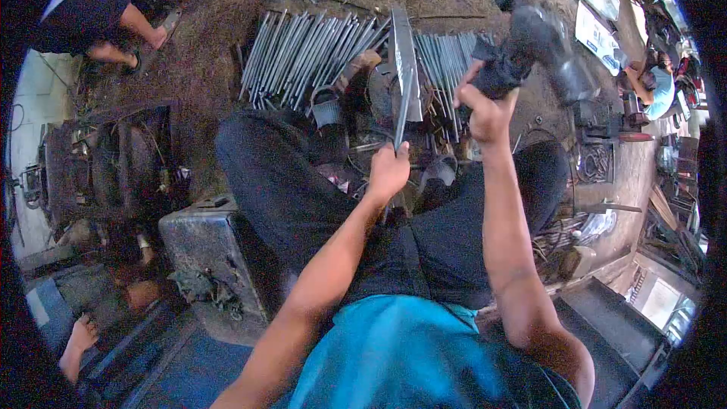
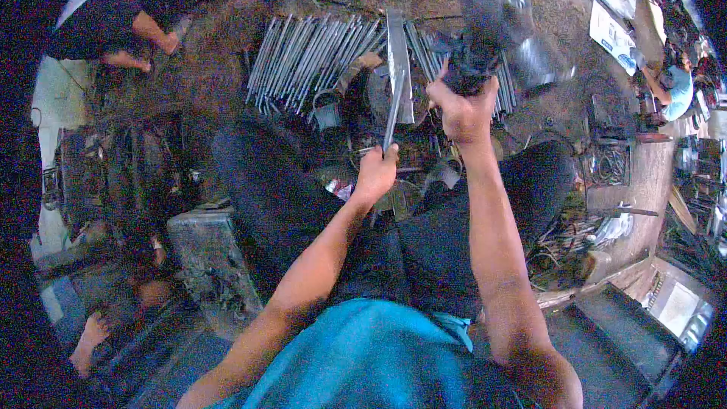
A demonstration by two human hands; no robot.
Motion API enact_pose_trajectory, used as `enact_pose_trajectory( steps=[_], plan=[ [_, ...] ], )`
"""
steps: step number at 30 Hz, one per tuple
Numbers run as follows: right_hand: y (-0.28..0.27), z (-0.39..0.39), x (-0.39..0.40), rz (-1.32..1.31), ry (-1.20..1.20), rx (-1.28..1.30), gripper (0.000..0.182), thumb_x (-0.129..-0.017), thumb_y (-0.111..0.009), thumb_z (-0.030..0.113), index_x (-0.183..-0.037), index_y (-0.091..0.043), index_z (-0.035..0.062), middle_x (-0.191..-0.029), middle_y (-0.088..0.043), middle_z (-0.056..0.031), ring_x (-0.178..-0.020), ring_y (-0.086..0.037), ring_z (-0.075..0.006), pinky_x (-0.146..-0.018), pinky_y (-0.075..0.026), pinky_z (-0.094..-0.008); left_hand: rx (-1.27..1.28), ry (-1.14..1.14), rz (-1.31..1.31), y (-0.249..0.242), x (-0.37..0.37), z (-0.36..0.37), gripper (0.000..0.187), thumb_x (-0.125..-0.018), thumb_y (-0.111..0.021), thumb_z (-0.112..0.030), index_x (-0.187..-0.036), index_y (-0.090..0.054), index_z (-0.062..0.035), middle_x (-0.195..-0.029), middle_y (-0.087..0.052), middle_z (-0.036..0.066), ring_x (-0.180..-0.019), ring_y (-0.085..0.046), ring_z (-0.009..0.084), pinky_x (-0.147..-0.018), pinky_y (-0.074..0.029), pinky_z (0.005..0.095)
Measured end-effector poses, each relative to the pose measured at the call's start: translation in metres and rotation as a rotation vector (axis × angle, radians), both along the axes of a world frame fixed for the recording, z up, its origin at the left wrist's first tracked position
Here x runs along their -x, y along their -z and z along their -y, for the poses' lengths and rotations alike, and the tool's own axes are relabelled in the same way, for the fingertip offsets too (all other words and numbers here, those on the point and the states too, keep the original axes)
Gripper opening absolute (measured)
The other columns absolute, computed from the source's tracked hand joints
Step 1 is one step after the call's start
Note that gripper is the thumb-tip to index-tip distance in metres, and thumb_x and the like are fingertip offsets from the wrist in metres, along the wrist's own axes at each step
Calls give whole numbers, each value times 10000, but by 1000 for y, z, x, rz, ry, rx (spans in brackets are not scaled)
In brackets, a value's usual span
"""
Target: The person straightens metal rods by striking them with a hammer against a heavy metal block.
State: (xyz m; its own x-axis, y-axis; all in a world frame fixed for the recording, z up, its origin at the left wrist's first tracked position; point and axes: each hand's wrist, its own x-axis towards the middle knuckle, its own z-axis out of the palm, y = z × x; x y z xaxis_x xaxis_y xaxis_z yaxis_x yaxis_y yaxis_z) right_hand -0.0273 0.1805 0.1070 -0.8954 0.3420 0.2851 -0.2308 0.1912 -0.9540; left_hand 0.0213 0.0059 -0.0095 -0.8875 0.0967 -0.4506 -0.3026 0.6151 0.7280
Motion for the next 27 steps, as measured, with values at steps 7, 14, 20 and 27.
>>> enact_pose_trajectory(
  steps=[7, 14, 20, 27],
  plan=[
    [90, 5, -8, 693, 148, -634, 401, -653, -680, 233, -930, -646, -55, -821, -682, -229, -721, -660, -409, -743, -519, -468, -32, 12, 62, 9, 2, -3, 462, -953, -534, -374, -920, -628, 78, -918, -633, 347, -946, -610, 499, -836, -467, 533],
    [33, 13, -1, 564, -9, -301, 361, -666, -706, 262, -852, -650, -42, -694, -670, -151, -584, -643, -271, -581, -510, -386, 5, 17, -12, 0, 0, 1, 475, -949, -527, -380, -895, -625, 81, -920, -622, 357, -942, -601, 511, -842, -461, 543],
    [12, 21, 1, 231, -24, 74, 137, -690, -681, 49, -791, -599, 9, -701, -624, -48, -553, -580, -166, -530, -473, -312, 6, 28, 79, -5, 3, 4, 543, -940, -530, -457, -1049, -639, 63, -973, -646, 329, -979, -620, 484, -862, -484, 503],
    [79, 12, 1, 710, 91, -612, 400, -663, -721, 231, -843, -616, -111, -733, -664, -220, -746, -677, -343, -718, -530, -426, -54, -13, 76, 7, 13, 1, 522, -940, -565, -430, -980, -643, 85, -974, -638, 349, -994, -606, 494, -885, -470, 494]
  ],
)
